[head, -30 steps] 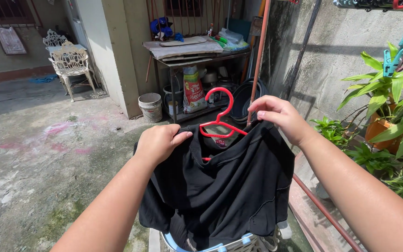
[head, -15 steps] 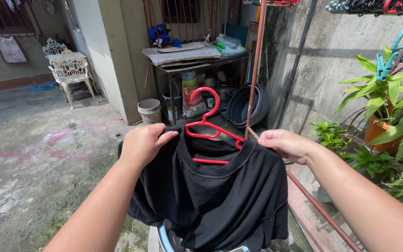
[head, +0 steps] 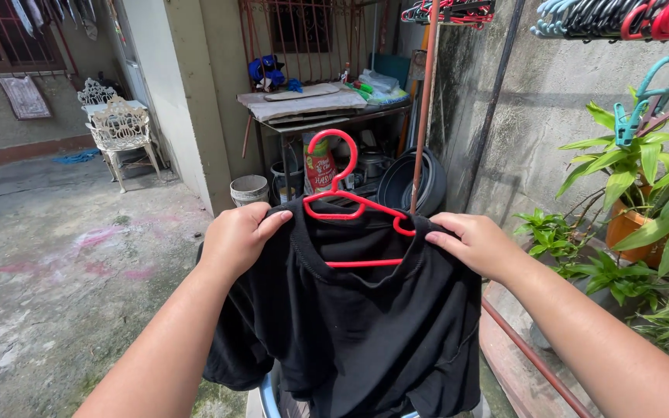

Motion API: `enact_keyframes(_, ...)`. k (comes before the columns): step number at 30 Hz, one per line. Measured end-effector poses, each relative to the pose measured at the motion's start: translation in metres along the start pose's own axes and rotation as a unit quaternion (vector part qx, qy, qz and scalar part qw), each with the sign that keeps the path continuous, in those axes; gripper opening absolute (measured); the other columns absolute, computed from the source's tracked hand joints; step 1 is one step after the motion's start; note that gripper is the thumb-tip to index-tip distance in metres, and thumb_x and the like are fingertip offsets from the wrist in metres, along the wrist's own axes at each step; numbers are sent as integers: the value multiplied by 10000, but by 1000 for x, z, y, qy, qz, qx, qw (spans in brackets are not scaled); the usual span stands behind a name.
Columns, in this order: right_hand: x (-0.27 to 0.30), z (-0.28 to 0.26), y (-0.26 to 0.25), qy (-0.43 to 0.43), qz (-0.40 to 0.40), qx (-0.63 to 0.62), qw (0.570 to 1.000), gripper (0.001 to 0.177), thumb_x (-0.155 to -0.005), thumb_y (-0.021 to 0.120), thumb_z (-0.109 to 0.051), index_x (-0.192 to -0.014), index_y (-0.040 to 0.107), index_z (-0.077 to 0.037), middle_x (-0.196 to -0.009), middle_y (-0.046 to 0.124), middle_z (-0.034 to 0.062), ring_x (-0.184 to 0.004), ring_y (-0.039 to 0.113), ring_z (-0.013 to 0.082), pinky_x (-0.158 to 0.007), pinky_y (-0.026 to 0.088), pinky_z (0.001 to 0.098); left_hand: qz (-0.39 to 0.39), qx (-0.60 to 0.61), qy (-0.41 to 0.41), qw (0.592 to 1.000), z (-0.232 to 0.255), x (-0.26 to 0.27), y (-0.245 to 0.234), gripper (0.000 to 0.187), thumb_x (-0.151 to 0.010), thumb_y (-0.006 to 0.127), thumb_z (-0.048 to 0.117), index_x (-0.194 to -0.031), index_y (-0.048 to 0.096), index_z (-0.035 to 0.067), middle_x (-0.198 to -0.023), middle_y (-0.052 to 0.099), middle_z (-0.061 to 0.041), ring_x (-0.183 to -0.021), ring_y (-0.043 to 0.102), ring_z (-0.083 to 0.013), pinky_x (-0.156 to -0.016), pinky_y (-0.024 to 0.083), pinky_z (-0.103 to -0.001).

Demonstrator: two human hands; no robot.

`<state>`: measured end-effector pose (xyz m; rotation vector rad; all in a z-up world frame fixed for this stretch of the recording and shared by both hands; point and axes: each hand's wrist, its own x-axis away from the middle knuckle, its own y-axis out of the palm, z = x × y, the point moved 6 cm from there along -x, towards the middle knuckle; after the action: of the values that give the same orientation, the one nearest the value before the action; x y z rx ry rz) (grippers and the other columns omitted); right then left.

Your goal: Hanging wet laundry on clothes hangers and placing them onto a drying rack.

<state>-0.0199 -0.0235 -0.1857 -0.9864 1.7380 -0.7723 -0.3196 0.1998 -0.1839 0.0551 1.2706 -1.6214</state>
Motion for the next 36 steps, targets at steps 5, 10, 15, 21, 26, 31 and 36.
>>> enact_keyframes(5,0,10,5,-4,-27,-77,997,299,-971,613,-299,-1109,735,-64,-985,774,32,-938,680,114,-842,538,303,-21,15,33,999,14,-1,-2,539,-908,616,590,-774,650,69,-743,685,-171,-781,661,-407,-679,502,-507)
enact_keyframes(10,9,38,7,40,-8,-186,982,328,-1011,625,-302,-993,739,5,-840,707,49,-824,611,78,-777,521,288,-79,80,38,993,-5,-1,8,469,-927,612,530,-881,673,68,-764,680,-172,-764,661,-376,-701,510,-461)
enact_keyframes(15,18,53,-12,68,97,-228,967,319,-1000,635,-293,-995,741,8,-852,700,10,-823,585,71,-774,502,271,-44,189,15,981,-49,-10,22,349,-958,591,418,-1071,703,108,-910,734,-64,-875,694,-195,-793,515,-345)
enact_keyframes(21,14,39,-4,106,-11,-117,987,278,-940,653,-290,-1057,747,-57,-903,757,27,-862,653,88,-806,532,285,-53,356,-49,932,-59,-10,48,203,-951,686,224,-1059,597,76,-1000,636,-24,-979,572,-128,-894,470,-293)
enact_keyframes(26,23,13,-8,128,8,-68,989,295,-934,636,-301,-1133,694,-91,-957,748,10,-894,667,95,-826,515,289,-29,420,-52,906,-47,-27,48,262,-900,718,98,-1079,527,105,-1091,515,-12,-997,492,-130,-864,429,-297)
enact_keyframes(31,29,5,-84,106,127,-23,986,280,-967,665,-292,-1054,710,-30,-886,685,80,-834,621,134,-777,516,311,-88,616,-25,783,-11,-86,48,349,-868,674,12,-1116,468,145,-1067,485,-48,-969,501,-153,-833,457,-300)
enact_keyframes(36,69,-27,-217,93,270,23,958,242,-1003,687,-226,-1117,724,-16,-892,677,-23,-818,565,63,-741,487,273,-109,487,165,851,98,-128,4,480,-878,675,16,-1320,543,148,-1125,563,44,-1039,540,-98,-911,460,-256)
